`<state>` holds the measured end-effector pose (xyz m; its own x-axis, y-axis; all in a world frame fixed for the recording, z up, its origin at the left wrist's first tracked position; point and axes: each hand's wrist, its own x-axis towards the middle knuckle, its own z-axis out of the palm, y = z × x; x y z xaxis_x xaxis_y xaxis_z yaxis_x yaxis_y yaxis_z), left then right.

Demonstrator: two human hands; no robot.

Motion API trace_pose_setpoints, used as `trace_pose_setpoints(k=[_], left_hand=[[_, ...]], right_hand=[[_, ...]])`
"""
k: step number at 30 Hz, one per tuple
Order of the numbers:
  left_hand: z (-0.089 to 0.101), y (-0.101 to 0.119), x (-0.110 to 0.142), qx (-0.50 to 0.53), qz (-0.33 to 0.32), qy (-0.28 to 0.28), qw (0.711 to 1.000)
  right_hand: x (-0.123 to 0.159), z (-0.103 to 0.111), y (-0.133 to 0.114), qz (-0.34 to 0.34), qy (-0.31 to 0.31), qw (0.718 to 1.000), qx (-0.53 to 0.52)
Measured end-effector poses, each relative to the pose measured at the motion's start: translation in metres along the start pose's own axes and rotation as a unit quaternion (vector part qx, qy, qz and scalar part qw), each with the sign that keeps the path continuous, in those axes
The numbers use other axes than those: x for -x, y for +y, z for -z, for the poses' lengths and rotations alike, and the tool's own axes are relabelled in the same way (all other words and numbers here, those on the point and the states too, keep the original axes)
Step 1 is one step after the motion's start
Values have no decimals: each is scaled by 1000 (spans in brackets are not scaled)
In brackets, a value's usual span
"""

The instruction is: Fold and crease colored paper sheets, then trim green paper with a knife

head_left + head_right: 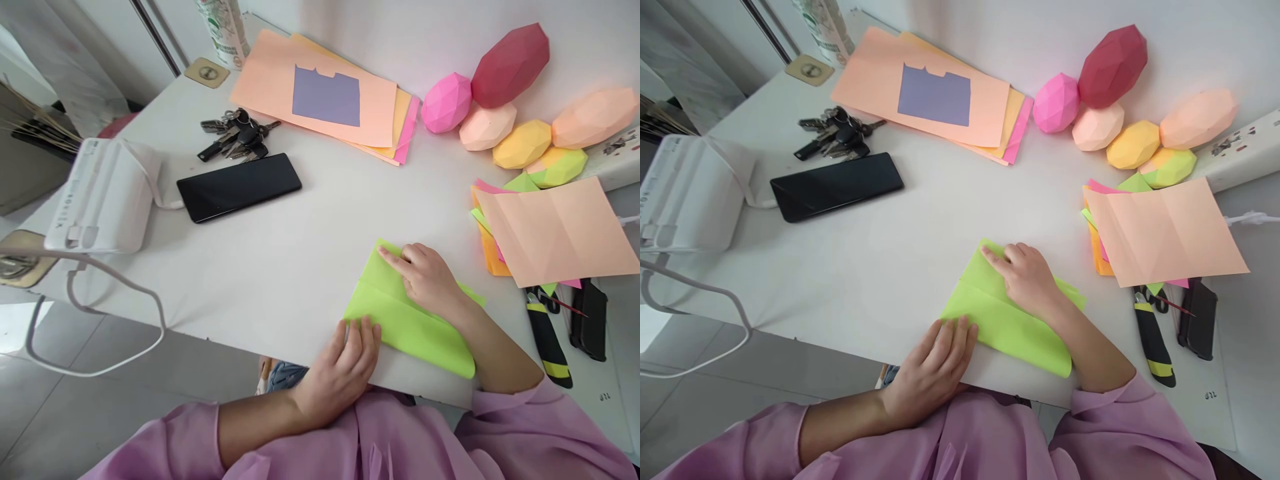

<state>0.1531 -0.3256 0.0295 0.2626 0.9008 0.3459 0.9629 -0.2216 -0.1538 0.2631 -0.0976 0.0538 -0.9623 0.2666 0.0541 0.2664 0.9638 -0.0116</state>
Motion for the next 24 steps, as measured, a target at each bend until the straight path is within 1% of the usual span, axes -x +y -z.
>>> trace_pose_setpoints(k=[5, 10, 13, 19, 24], left_hand=[[1, 0, 0, -41, -3, 8, 999], [5, 2, -1, -88, -3, 0, 996], [7, 4, -2, -106, 12, 1, 994], [9, 3, -3, -97, 46, 2, 994], [10, 2, 0, -84, 103, 33, 991]], right_hand=[[0, 0, 0, -6, -13, 1000, 0], [1, -1, 1, 0, -7, 1000, 7], [1, 0, 0, 2, -5, 1000, 7], [1, -2, 0, -7, -14, 1000, 10], [1, -2, -1, -10, -22, 1000, 2]])
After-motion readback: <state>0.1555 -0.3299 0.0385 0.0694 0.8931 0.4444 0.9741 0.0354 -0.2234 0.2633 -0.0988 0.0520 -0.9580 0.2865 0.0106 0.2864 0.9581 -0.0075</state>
